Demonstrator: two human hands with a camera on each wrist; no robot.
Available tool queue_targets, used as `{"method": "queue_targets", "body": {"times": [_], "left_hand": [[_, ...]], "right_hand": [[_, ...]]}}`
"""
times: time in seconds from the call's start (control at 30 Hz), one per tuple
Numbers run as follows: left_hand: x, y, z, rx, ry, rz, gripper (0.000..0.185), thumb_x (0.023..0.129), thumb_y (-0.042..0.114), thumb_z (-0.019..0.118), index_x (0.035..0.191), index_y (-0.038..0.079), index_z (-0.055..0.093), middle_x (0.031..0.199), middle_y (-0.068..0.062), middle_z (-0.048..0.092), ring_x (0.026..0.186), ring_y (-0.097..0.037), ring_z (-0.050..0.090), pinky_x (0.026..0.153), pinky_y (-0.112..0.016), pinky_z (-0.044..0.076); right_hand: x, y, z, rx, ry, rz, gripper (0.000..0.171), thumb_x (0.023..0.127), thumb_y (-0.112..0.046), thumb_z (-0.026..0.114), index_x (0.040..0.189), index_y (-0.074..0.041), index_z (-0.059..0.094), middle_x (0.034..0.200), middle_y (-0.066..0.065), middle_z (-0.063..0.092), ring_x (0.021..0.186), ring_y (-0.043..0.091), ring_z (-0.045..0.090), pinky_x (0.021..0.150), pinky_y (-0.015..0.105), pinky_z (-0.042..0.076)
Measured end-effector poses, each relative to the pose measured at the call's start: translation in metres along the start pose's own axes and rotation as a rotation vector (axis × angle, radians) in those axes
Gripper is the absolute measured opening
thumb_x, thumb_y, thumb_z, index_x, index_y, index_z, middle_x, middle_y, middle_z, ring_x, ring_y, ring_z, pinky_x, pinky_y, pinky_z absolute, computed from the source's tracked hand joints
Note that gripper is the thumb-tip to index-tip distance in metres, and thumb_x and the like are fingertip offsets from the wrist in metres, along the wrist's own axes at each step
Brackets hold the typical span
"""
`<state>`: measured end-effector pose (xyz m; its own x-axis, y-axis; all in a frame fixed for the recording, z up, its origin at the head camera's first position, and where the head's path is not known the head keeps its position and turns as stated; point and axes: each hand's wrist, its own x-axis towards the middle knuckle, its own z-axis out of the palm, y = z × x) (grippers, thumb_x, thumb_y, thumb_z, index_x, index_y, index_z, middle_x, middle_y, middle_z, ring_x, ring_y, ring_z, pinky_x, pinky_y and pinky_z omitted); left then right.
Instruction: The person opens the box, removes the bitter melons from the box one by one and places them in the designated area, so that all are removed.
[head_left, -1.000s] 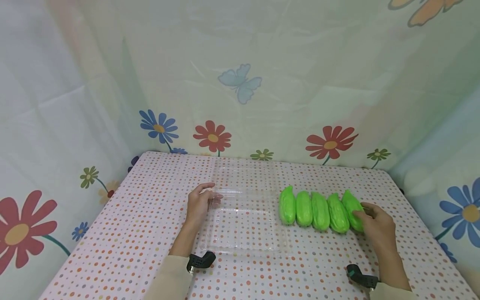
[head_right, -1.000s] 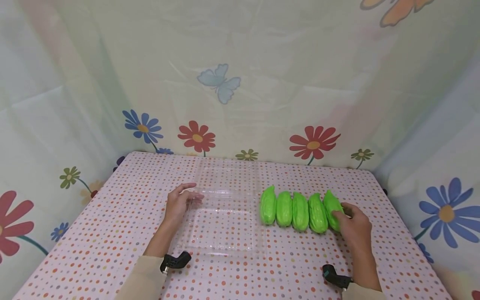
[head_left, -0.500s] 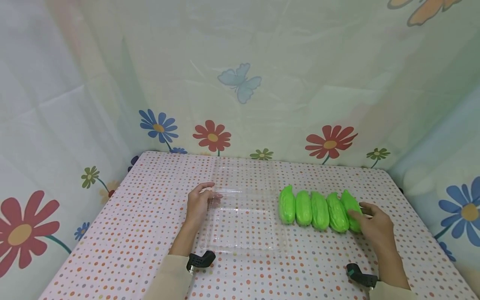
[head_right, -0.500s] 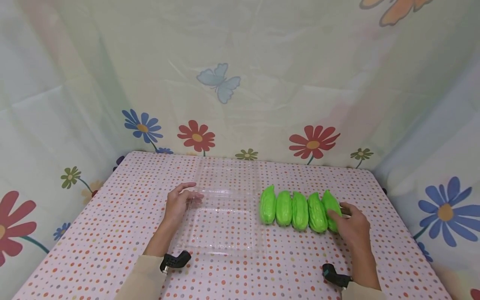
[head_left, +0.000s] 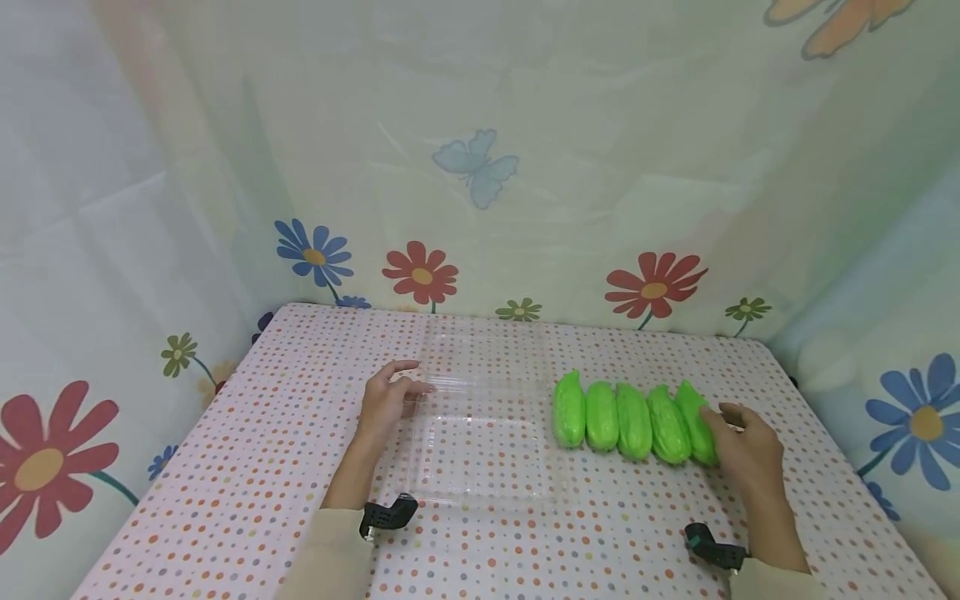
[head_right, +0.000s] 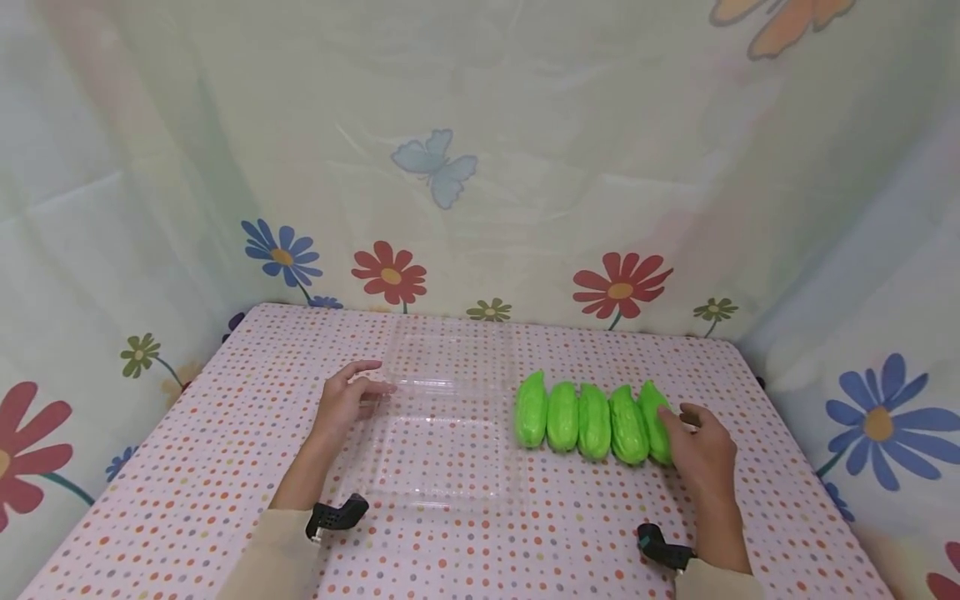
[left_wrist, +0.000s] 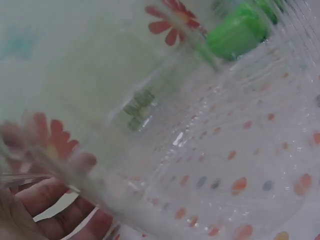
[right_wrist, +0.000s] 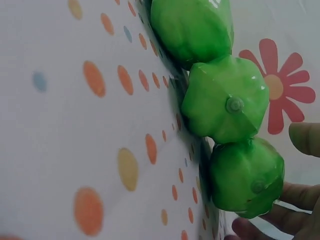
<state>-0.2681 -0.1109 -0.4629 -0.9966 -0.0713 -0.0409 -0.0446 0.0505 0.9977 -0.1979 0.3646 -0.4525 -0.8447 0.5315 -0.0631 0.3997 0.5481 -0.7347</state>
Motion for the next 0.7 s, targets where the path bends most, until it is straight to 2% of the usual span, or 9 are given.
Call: {"method": "queue_targets", "body": {"times": [0.13, 0.27, 0.3, 0.43, 0.5, 0.57, 0.7], "left_hand": [[-0.001, 0.008, -0.007, 0.058, 0.004, -0.022, 0.049, 0.093, 0.016, 0.055, 0.141, 0.008, 0.055, 0.104, -0.018, 0.074, 0.099, -0.037, 0.068, 0.083, -0.041, 0.057], [-0.003, 0.014, -0.012, 0.210, 0.002, -0.015, 0.049, 0.095, 0.023, 0.052, 0.143, 0.011, 0.051, 0.115, -0.015, 0.072, 0.104, -0.035, 0.066, 0.080, -0.040, 0.053], [-0.003, 0.017, -0.013, 0.251, 0.000, -0.006, 0.049, 0.095, 0.024, 0.050, 0.143, 0.011, 0.051, 0.116, -0.015, 0.071, 0.099, -0.035, 0.065, 0.076, -0.038, 0.052], [-0.005, 0.030, -0.015, 0.384, -0.001, 0.061, 0.046, 0.096, 0.028, 0.049, 0.141, 0.015, 0.052, 0.116, -0.010, 0.070, 0.100, -0.033, 0.065, 0.071, -0.035, 0.050], [-0.006, 0.039, -0.016, 0.413, -0.004, 0.102, 0.045, 0.097, 0.027, 0.048, 0.140, 0.016, 0.053, 0.117, -0.011, 0.070, 0.101, -0.033, 0.066, 0.072, -0.038, 0.052], [-0.007, 0.048, -0.017, 0.449, -0.004, 0.140, 0.045, 0.098, 0.027, 0.049, 0.141, 0.016, 0.053, 0.121, -0.010, 0.068, 0.110, -0.031, 0.065, 0.080, -0.042, 0.053], [-0.013, 0.063, -0.018, 0.567, -0.016, 0.239, 0.050, 0.096, 0.027, 0.055, 0.144, 0.014, 0.051, 0.132, -0.013, 0.062, 0.123, -0.035, 0.057, 0.094, -0.054, 0.049]], "right_hand": [[-0.001, -0.008, 0.000, 0.001, 0.002, -0.004, 0.079, 0.103, -0.055, 0.038, 0.157, 0.001, 0.030, 0.157, 0.031, 0.032, 0.136, 0.053, 0.039, 0.104, 0.065, 0.038], [-0.002, -0.016, -0.001, -0.010, 0.009, -0.028, 0.080, 0.102, -0.056, 0.039, 0.159, 0.000, 0.027, 0.161, 0.030, 0.026, 0.143, 0.054, 0.028, 0.109, 0.068, 0.032], [-0.002, -0.019, -0.002, -0.011, 0.012, -0.039, 0.080, 0.102, -0.056, 0.039, 0.159, 0.000, 0.027, 0.162, 0.029, 0.025, 0.145, 0.054, 0.025, 0.111, 0.069, 0.029], [-0.007, -0.032, -0.003, -0.003, 0.037, -0.107, 0.078, 0.102, -0.054, 0.044, 0.157, 0.000, 0.032, 0.161, 0.029, 0.027, 0.147, 0.054, 0.019, 0.114, 0.071, 0.021], [-0.011, -0.040, -0.003, -0.002, 0.063, -0.160, 0.074, 0.102, -0.050, 0.047, 0.154, 0.001, 0.037, 0.159, 0.030, 0.030, 0.147, 0.053, 0.018, 0.114, 0.073, 0.016], [-0.015, -0.048, -0.004, -0.011, 0.101, -0.243, 0.068, 0.101, -0.044, 0.051, 0.150, 0.003, 0.043, 0.155, 0.032, 0.035, 0.146, 0.054, 0.018, 0.110, 0.077, 0.013], [-0.023, -0.063, -0.002, -0.048, 0.150, -0.472, 0.057, 0.099, -0.032, 0.060, 0.140, 0.005, 0.051, 0.145, 0.034, 0.043, 0.142, 0.055, 0.024, 0.097, 0.084, 0.017]]}}
